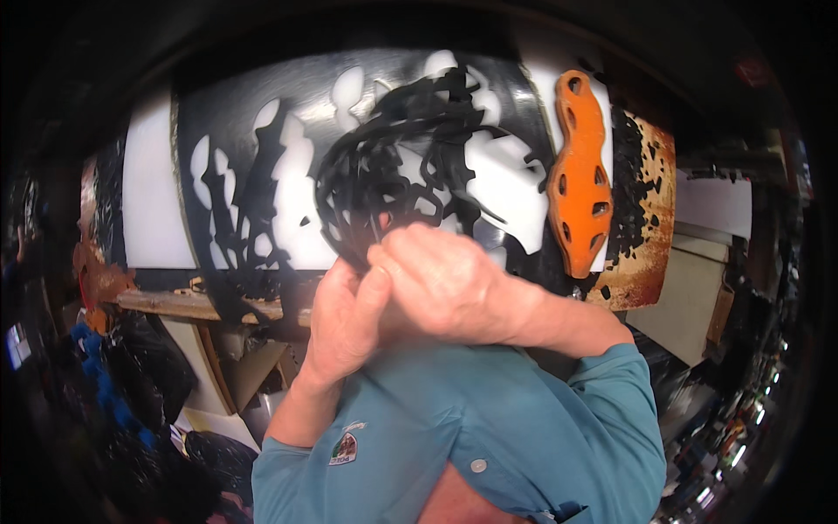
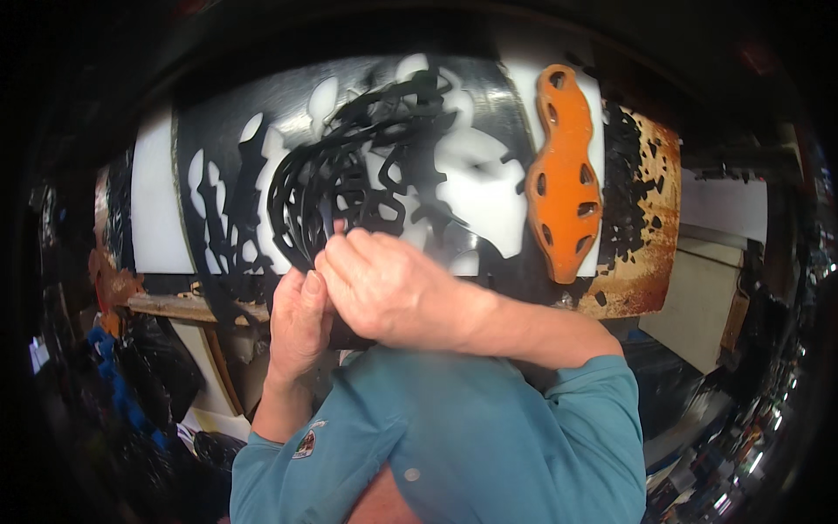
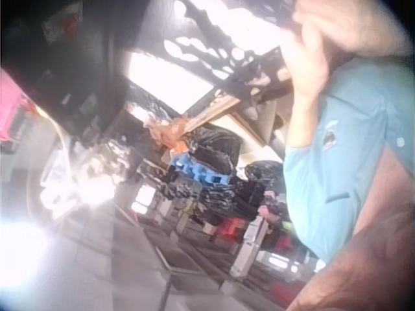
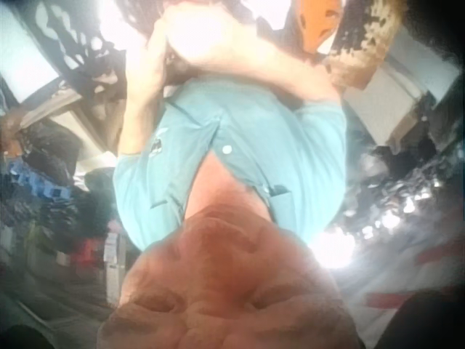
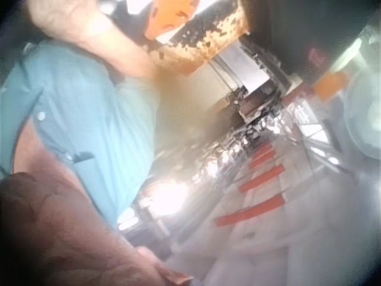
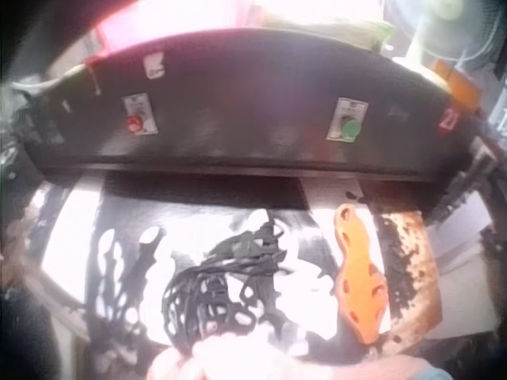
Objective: The person feeds a black sheet through a roller machine, then uses a wooden tool to press and separate cut shapes from the sheet. The person removes the cut pieces and places them aside, repeating the process with additional sheets.
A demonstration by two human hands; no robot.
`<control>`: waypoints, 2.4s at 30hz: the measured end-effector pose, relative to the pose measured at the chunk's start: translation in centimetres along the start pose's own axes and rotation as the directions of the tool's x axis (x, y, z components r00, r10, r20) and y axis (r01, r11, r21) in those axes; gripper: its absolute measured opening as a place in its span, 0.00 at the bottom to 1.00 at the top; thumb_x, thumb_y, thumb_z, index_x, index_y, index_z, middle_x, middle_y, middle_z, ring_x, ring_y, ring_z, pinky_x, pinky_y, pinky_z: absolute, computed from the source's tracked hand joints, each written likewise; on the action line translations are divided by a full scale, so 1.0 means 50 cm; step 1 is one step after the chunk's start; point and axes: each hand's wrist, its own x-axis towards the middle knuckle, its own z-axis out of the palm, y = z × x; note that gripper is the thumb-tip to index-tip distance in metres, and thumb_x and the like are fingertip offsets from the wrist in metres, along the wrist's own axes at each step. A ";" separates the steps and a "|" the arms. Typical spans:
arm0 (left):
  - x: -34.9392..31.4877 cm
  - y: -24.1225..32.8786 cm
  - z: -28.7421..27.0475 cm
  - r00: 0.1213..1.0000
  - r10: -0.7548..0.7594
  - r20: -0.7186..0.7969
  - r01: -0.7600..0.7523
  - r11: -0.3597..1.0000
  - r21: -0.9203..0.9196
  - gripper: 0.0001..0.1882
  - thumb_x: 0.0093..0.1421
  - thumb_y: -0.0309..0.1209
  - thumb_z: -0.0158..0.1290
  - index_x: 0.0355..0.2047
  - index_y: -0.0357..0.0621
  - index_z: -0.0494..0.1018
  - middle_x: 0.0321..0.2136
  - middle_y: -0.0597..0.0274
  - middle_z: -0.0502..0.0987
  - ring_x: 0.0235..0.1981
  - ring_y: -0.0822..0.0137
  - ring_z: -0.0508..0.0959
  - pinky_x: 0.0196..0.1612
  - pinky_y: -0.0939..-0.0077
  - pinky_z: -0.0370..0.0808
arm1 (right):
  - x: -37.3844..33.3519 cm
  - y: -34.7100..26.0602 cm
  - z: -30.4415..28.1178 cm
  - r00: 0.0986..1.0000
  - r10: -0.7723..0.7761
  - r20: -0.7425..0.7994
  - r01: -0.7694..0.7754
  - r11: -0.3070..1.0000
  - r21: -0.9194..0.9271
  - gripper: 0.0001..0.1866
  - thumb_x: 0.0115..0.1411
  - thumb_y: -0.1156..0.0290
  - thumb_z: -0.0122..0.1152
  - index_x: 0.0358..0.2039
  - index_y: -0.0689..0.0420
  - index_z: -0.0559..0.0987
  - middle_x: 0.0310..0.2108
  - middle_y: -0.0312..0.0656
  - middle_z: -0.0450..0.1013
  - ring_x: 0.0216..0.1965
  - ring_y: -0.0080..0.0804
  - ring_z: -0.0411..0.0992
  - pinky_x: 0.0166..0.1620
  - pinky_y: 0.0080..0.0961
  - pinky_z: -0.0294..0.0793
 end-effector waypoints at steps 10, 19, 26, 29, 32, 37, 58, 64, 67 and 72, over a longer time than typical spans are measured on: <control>-0.123 -0.051 -0.073 0.910 -0.313 -0.273 0.147 0.858 -0.492 0.17 0.77 0.32 0.46 0.52 0.30 0.78 0.46 0.54 0.84 0.45 0.69 0.83 0.50 0.72 0.80 | -0.021 -0.077 0.068 0.961 -0.119 0.248 0.008 0.915 0.404 0.22 0.57 0.57 0.74 0.41 0.63 0.80 0.36 0.42 0.70 0.39 0.36 0.72 0.46 0.30 0.76; -0.192 0.012 -0.109 0.940 -0.194 -0.282 0.154 0.976 -0.156 0.16 0.77 0.29 0.48 0.57 0.31 0.75 0.47 0.60 0.82 0.47 0.70 0.79 0.54 0.70 0.76 | -0.113 0.103 0.078 0.762 0.633 0.135 -0.622 0.658 0.424 0.06 0.66 0.79 0.67 0.43 0.65 0.85 0.35 0.45 0.81 0.33 0.31 0.78 0.37 0.25 0.77; -0.204 0.051 -0.086 0.971 0.001 -0.240 -0.023 0.996 -0.090 0.16 0.76 0.27 0.48 0.58 0.27 0.74 0.50 0.51 0.80 0.49 0.62 0.80 0.56 0.63 0.77 | -0.152 0.116 0.113 0.770 0.634 0.075 -0.578 0.643 0.503 0.05 0.67 0.79 0.67 0.43 0.63 0.86 0.35 0.41 0.80 0.31 0.25 0.75 0.35 0.22 0.73; -0.200 0.059 -0.085 0.961 0.016 -0.278 -0.040 0.996 -0.081 0.17 0.76 0.27 0.49 0.58 0.27 0.74 0.50 0.50 0.81 0.50 0.62 0.80 0.56 0.63 0.77 | -0.149 0.120 0.117 0.776 0.629 0.051 -0.563 0.654 0.505 0.05 0.67 0.79 0.67 0.43 0.63 0.86 0.35 0.40 0.80 0.30 0.24 0.75 0.33 0.22 0.71; -0.202 0.064 -0.095 0.952 0.019 -0.305 -0.051 0.994 -0.097 0.17 0.75 0.27 0.49 0.58 0.27 0.74 0.50 0.49 0.81 0.49 0.61 0.81 0.57 0.63 0.77 | -0.148 0.121 0.123 0.790 0.614 0.004 -0.527 0.674 0.517 0.05 0.68 0.79 0.67 0.43 0.63 0.86 0.35 0.40 0.80 0.30 0.24 0.74 0.33 0.22 0.72; -0.191 0.061 -0.134 0.956 0.059 -0.288 -0.109 0.981 -0.159 0.17 0.75 0.27 0.49 0.58 0.27 0.74 0.51 0.45 0.81 0.50 0.59 0.81 0.57 0.62 0.77 | -0.159 0.122 0.127 0.749 0.661 0.035 -0.588 0.640 0.495 0.05 0.69 0.79 0.66 0.43 0.63 0.86 0.34 0.40 0.79 0.31 0.24 0.75 0.35 0.21 0.73; -0.009 0.446 -0.962 0.870 0.468 -0.154 -0.443 0.879 0.175 0.15 0.77 0.30 0.49 0.52 0.29 0.76 0.48 0.44 0.84 0.48 0.53 0.87 0.53 0.63 0.88 | -0.169 0.118 0.190 0.566 0.798 -0.208 -0.794 0.595 0.126 0.09 0.76 0.72 0.59 0.45 0.64 0.83 0.31 0.31 0.70 0.29 0.18 0.62 0.33 0.19 0.62; -0.015 0.150 -1.139 0.683 -0.152 -0.714 0.036 0.984 -0.175 0.18 0.76 0.26 0.44 0.58 0.23 0.70 0.55 0.40 0.80 0.50 0.50 0.85 0.56 0.49 0.85 | -0.136 0.107 0.198 0.609 0.745 -0.272 -0.781 0.623 -0.043 0.08 0.74 0.74 0.61 0.44 0.65 0.83 0.30 0.35 0.71 0.29 0.21 0.65 0.33 0.21 0.66; -0.037 0.099 -1.160 0.684 -0.090 -0.724 -0.174 0.944 -0.282 0.16 0.77 0.27 0.45 0.57 0.25 0.71 0.52 0.38 0.81 0.48 0.53 0.86 0.51 0.54 0.87 | -0.133 0.105 0.199 0.617 0.734 -0.285 -0.774 0.630 -0.054 0.08 0.74 0.73 0.61 0.44 0.65 0.83 0.30 0.35 0.71 0.28 0.22 0.66 0.33 0.22 0.66; -0.066 0.145 -1.164 0.597 -0.104 -0.795 0.408 0.893 0.189 0.24 0.72 0.41 0.58 0.49 0.24 0.77 0.45 0.45 0.84 0.42 0.58 0.88 0.44 0.65 0.88 | -0.137 0.109 0.199 0.575 0.766 -0.289 -0.806 0.591 -0.035 0.09 0.75 0.72 0.60 0.44 0.66 0.83 0.30 0.35 0.71 0.29 0.21 0.65 0.33 0.21 0.66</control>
